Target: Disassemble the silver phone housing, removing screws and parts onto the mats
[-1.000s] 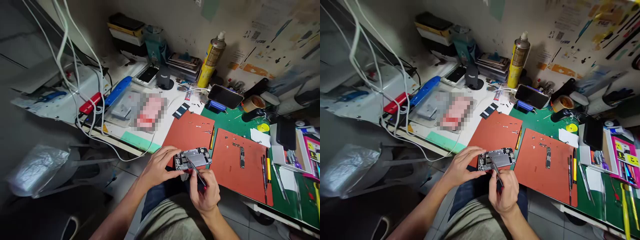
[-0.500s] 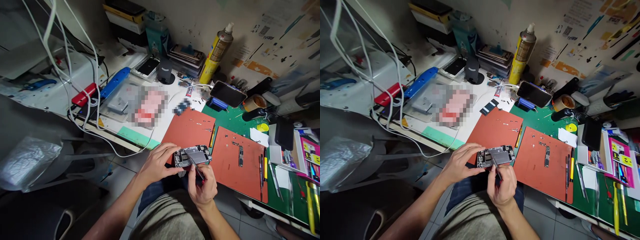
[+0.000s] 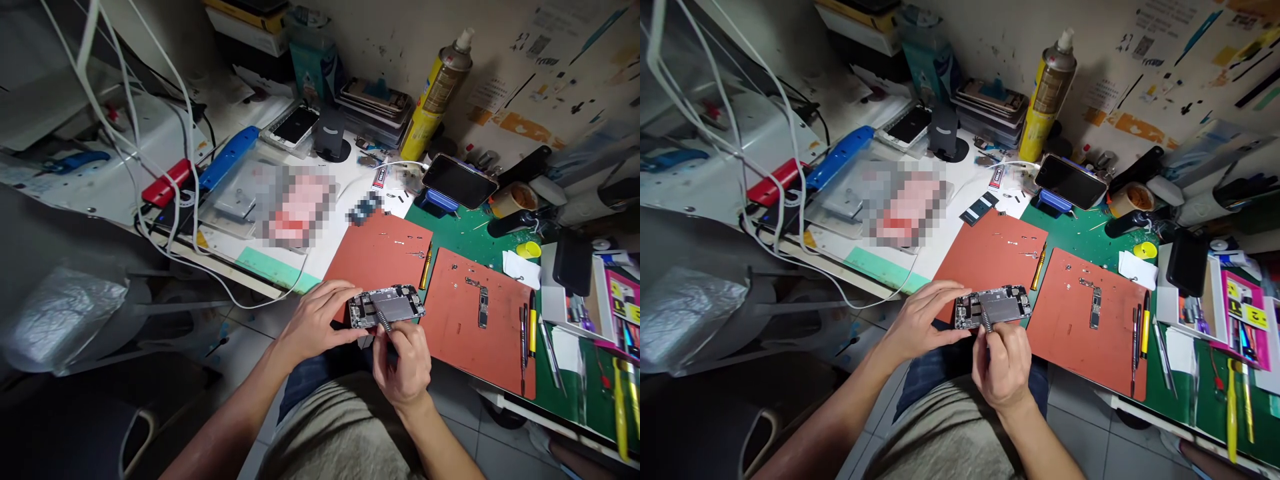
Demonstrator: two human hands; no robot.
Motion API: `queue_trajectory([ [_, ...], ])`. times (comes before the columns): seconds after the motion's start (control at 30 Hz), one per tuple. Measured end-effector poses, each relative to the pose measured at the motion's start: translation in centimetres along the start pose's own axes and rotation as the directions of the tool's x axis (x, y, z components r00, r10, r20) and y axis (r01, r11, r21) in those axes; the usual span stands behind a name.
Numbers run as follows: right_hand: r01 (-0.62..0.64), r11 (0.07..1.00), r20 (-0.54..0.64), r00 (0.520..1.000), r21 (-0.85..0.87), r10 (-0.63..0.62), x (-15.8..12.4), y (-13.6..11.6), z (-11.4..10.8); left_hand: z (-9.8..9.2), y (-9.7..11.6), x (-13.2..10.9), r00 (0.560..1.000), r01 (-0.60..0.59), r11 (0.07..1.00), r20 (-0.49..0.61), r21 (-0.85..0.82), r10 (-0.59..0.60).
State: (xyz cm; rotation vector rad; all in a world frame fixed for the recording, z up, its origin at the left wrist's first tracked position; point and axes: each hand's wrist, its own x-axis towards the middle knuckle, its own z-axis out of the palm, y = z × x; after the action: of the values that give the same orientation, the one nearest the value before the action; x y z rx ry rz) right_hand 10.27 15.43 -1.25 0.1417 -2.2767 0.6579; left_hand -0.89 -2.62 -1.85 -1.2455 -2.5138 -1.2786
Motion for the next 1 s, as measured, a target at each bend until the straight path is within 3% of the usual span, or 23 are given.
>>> queue_trajectory([
  [0.27,0.087,0.993,0.018,0.996,-0.075,-0.086,0.0,0.1,0.1,-0.1,0.2,0.1,1.000,0.001,1.000,0.005,-0.001,-0.001],
  [1.0,0.107,0.990,-0.009,0.994,-0.091,-0.109,0.6,0.1,0.9,0.1,0.3,0.1,0.999,0.032,0.999,0.012,0.011,-0.032],
])
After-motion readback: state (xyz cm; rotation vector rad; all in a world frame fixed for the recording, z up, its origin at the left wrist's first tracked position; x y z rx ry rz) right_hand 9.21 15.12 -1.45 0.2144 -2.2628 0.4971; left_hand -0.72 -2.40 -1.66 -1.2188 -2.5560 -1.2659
